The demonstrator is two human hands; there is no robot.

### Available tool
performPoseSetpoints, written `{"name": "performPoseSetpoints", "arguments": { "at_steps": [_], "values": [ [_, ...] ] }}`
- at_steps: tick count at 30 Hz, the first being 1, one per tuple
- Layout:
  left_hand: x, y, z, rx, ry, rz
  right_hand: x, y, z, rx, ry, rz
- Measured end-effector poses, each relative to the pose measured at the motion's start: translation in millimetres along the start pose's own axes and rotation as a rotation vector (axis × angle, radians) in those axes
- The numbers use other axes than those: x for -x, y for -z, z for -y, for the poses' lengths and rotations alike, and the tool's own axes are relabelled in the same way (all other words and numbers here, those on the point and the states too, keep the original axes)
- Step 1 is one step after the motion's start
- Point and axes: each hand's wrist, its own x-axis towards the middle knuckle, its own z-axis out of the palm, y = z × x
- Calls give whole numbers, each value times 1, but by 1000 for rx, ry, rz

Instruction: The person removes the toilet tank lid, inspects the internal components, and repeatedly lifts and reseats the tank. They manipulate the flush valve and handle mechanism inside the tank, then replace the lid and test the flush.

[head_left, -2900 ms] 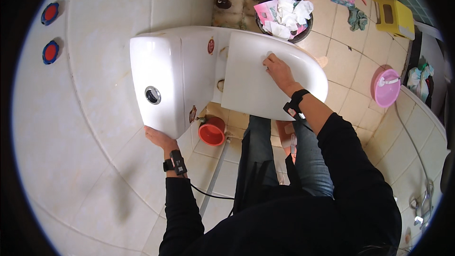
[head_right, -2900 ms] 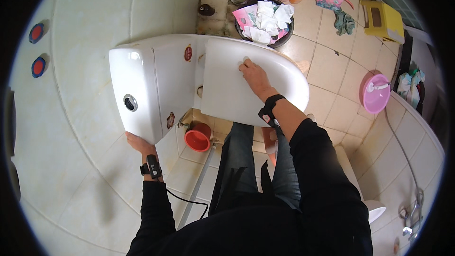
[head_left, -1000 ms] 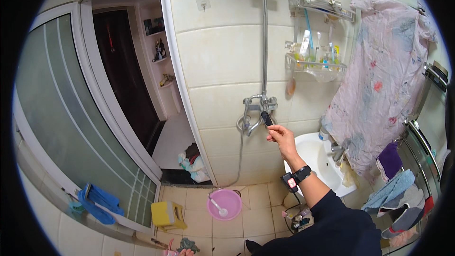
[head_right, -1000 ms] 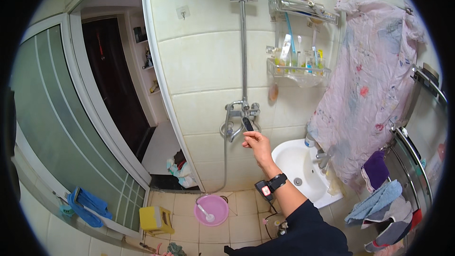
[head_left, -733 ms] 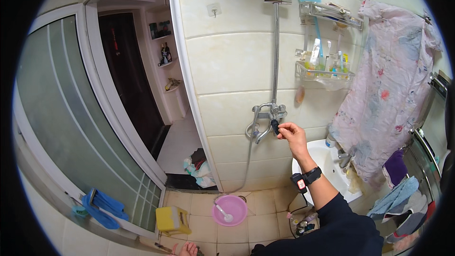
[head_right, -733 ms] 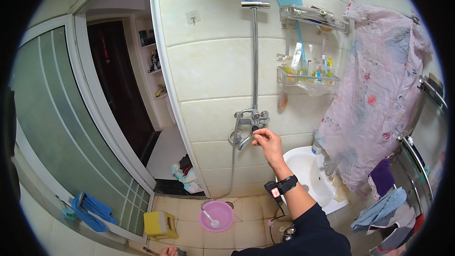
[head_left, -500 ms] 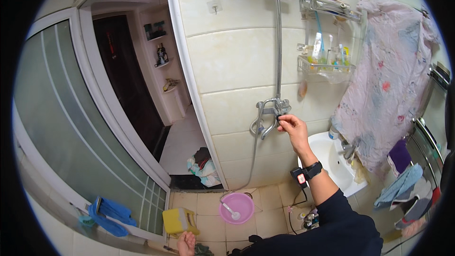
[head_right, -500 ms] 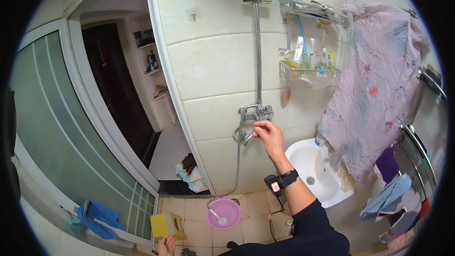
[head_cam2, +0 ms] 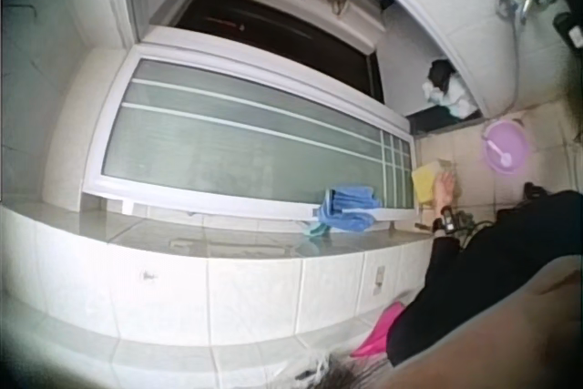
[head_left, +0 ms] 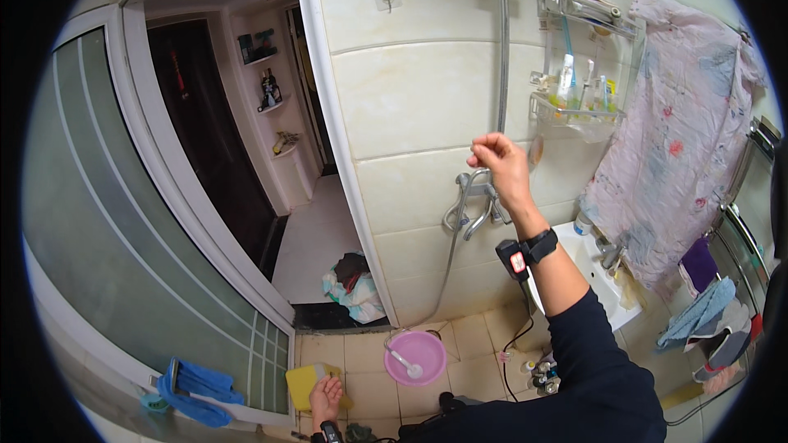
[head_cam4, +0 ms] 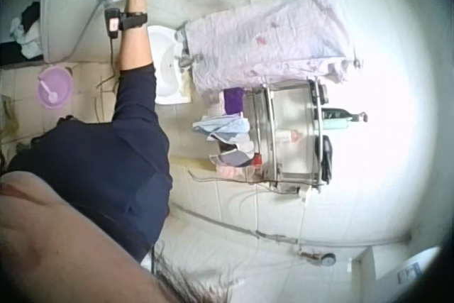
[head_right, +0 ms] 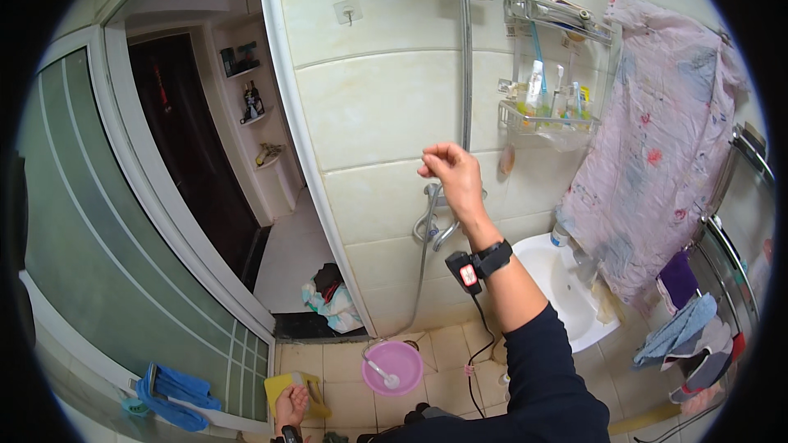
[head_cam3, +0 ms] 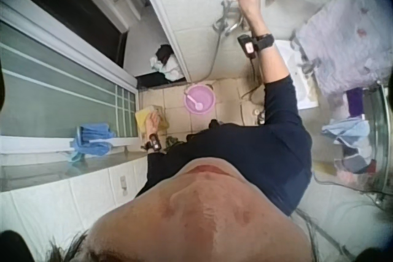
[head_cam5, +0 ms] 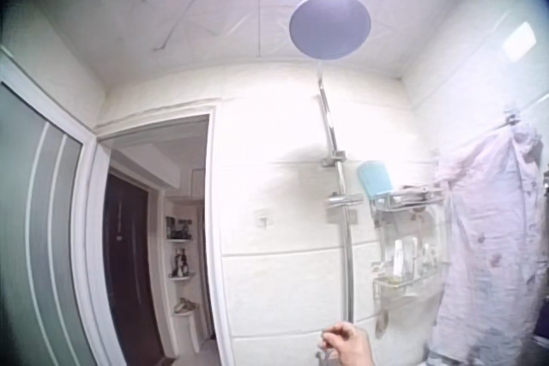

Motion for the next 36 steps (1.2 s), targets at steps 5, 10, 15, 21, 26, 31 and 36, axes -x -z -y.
{"name": "performPoseSetpoints", "arguments": {
  "at_steps": [5,10,15,21,26,31,36],
  "values": [
    [-36,-35,-22,-21,-1,90,-93,-39,9,63,218,28],
    [-65,-52,-62,1,-115,-62,-193,-85,2,-38,350,25],
    [-93,-66,-77,92,-179,-99,-286,-129,-8,-71,433,35],
    [-90,-107,-76,144,-33,-184,-352,-156,-26,124,580,-138],
    [-93,-132,-88,138,-36,-133,-369,-160,-35,238,719,-249],
    [-105,-143,-89,92,-53,-138,-372,-160,-36,194,723,-248],
    [-116,-156,-87,80,-74,-55,-372,-159,-34,131,696,-228]
  ]
}}
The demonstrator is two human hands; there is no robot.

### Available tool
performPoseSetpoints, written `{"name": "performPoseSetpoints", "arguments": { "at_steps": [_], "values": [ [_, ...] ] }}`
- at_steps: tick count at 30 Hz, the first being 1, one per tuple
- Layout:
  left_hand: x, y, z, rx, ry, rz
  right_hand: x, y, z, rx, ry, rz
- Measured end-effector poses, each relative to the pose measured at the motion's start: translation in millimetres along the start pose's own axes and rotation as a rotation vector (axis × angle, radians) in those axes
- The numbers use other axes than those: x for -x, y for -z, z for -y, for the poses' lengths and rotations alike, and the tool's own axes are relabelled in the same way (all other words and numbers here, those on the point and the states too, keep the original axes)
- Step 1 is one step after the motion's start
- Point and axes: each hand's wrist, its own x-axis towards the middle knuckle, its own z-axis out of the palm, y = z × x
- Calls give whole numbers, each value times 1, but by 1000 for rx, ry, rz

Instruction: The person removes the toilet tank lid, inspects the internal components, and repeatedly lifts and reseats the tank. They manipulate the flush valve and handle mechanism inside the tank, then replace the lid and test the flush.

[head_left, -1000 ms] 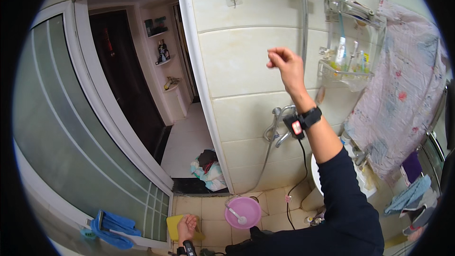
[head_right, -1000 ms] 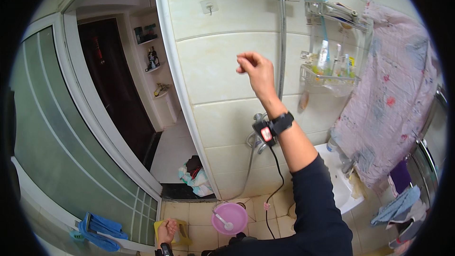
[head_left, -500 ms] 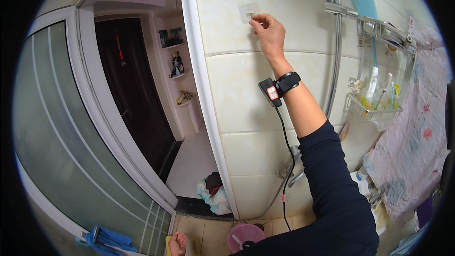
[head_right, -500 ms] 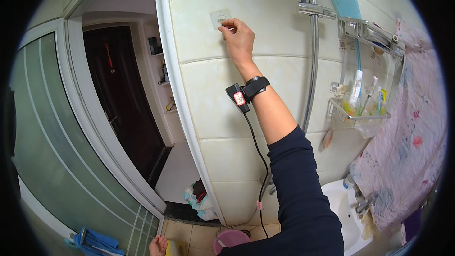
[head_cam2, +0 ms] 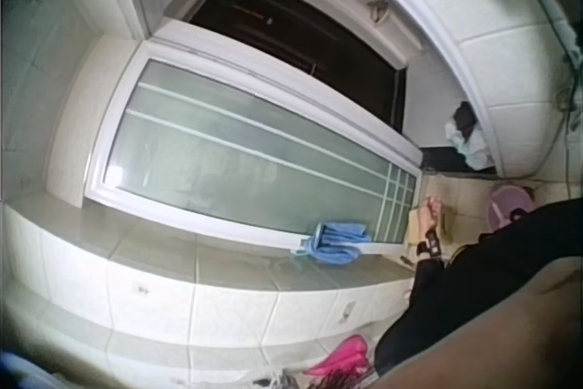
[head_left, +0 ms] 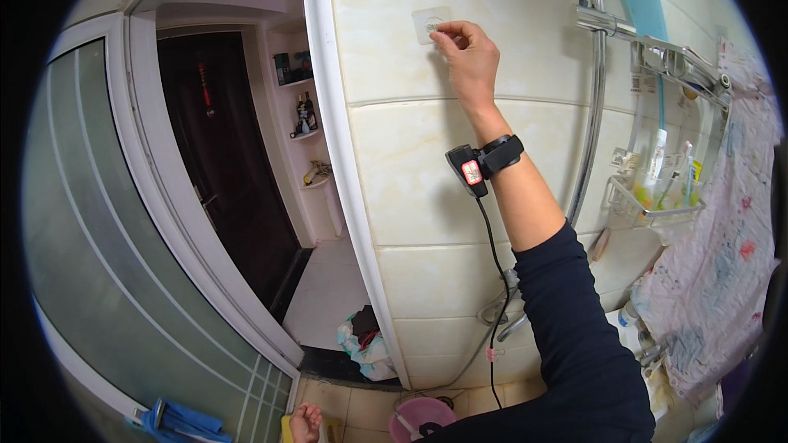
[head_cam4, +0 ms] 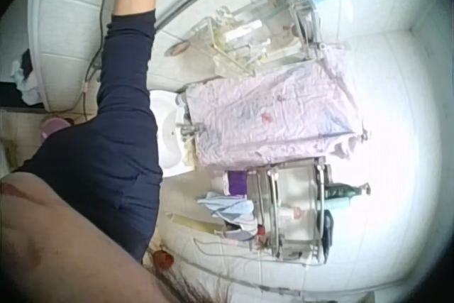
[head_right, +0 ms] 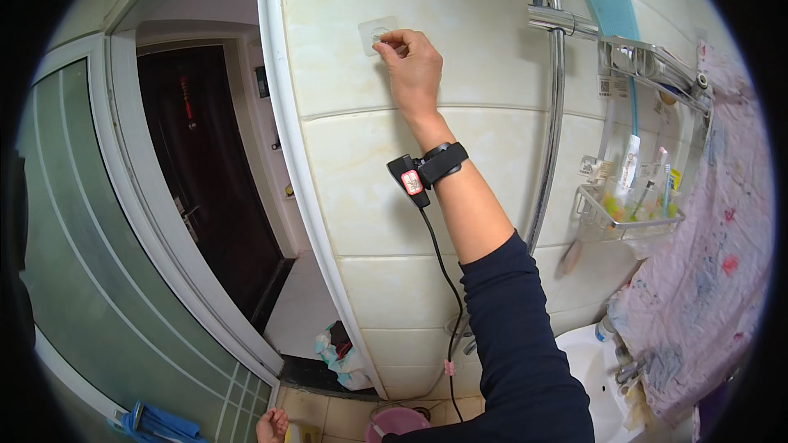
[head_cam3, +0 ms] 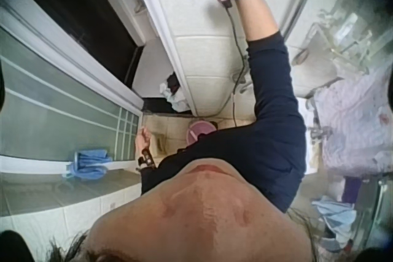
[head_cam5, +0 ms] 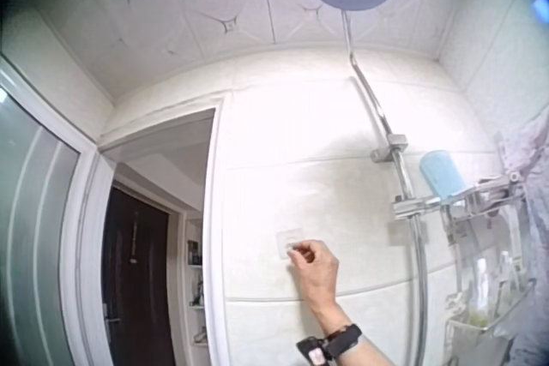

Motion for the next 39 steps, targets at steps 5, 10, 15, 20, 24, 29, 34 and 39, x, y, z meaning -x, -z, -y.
{"name": "performPoseSetpoints", "arguments": {
  "at_steps": [5,10,15,20,24,29,34,39],
  "values": [
    [-25,5,14,101,-17,-149,-3,1,3,-30,-41,28],
    [-49,45,24,27,-29,111,-1,1,2,33,-19,56],
    [-65,70,37,-34,-31,-48,-1,4,5,135,-9,58],
    [-53,52,16,135,-14,436,-3,6,-7,298,81,115],
    [-9,24,21,-51,-138,154,10,27,-43,292,118,252],
    [21,3,32,-13,-180,-27,107,85,-79,276,-42,495],
    [20,1,25,-111,-93,-100,304,102,-56,35,-575,565],
    [7,20,35,-107,-41,-130,496,105,-4,-121,-1121,825]
  ]
}}
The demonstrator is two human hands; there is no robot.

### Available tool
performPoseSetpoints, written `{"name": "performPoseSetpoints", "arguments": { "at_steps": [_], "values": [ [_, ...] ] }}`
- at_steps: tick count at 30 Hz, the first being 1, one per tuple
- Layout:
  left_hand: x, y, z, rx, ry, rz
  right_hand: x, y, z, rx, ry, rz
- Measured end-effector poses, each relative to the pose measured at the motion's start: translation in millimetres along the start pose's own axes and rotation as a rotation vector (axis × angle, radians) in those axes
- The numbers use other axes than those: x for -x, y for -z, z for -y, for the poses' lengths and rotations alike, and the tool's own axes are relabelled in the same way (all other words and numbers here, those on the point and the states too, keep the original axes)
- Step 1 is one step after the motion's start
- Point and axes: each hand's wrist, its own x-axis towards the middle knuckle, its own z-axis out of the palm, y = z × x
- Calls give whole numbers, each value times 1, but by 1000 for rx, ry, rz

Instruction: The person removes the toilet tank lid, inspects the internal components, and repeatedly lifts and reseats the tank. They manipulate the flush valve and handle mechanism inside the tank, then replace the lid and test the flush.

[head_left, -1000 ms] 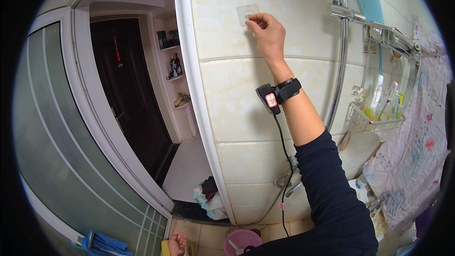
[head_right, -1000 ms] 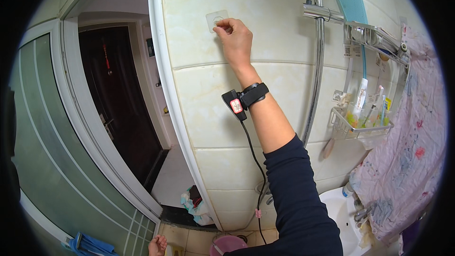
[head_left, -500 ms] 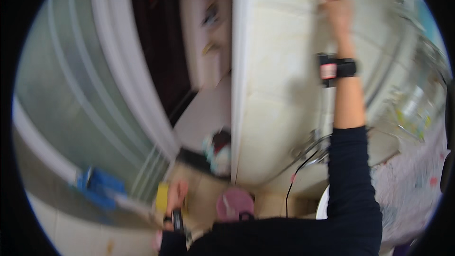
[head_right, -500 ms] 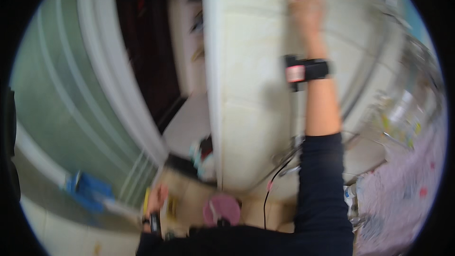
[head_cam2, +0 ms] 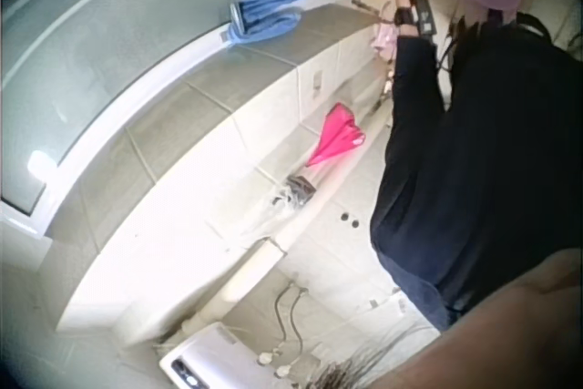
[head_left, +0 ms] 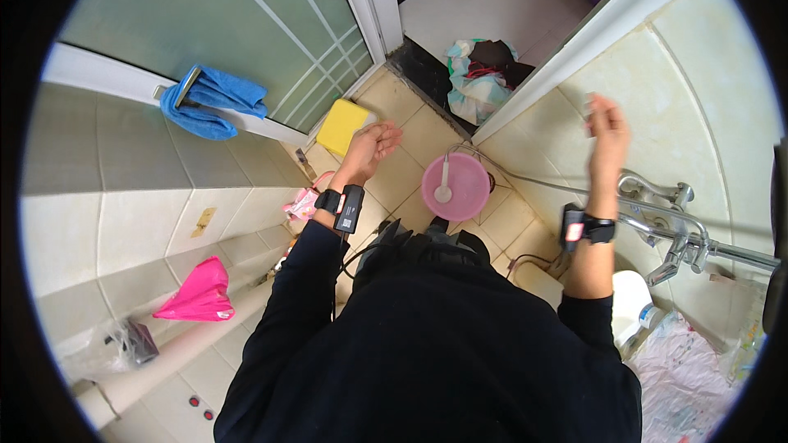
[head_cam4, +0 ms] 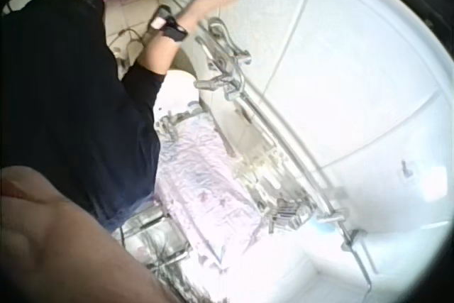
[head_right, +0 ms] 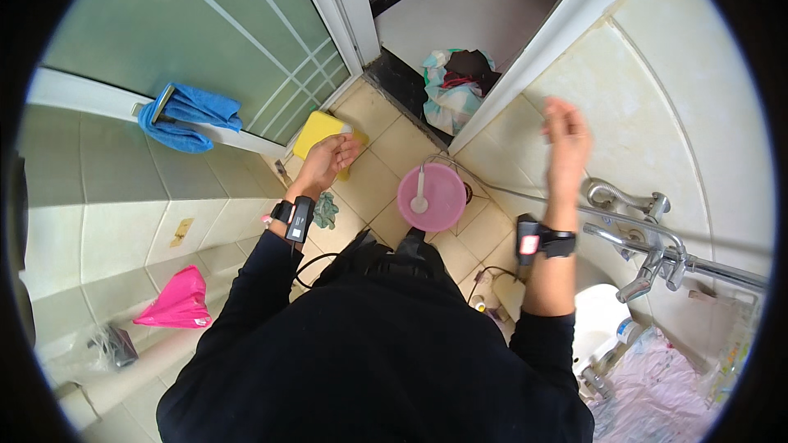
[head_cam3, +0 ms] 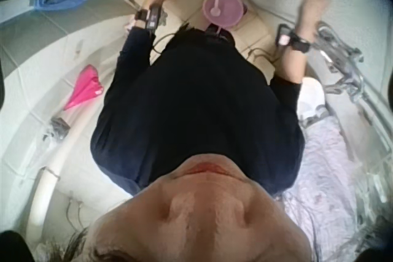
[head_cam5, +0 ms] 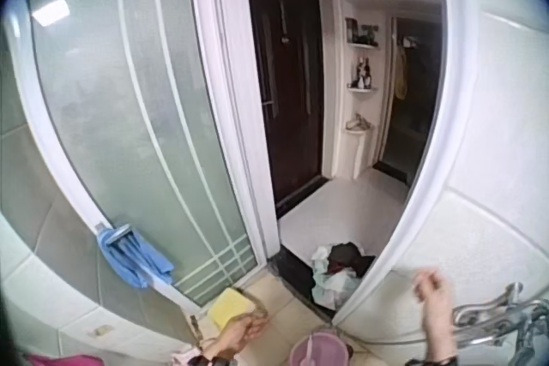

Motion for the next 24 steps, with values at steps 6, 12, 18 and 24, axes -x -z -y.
{"name": "performPoseSetpoints", "arguments": {
  "at_steps": [6,12,18,24],
  "values": [
    [-39,36,10,-16,91,-44,75,-108,-125,-225,-496,252],
    [-116,52,3,-111,201,-37,111,-164,-188,-95,-727,469],
    [-228,53,-26,-347,244,43,150,-199,-210,-70,-761,62],
    [-284,32,-29,-552,410,125,192,-188,-209,-80,-1095,-66]
  ]
}}
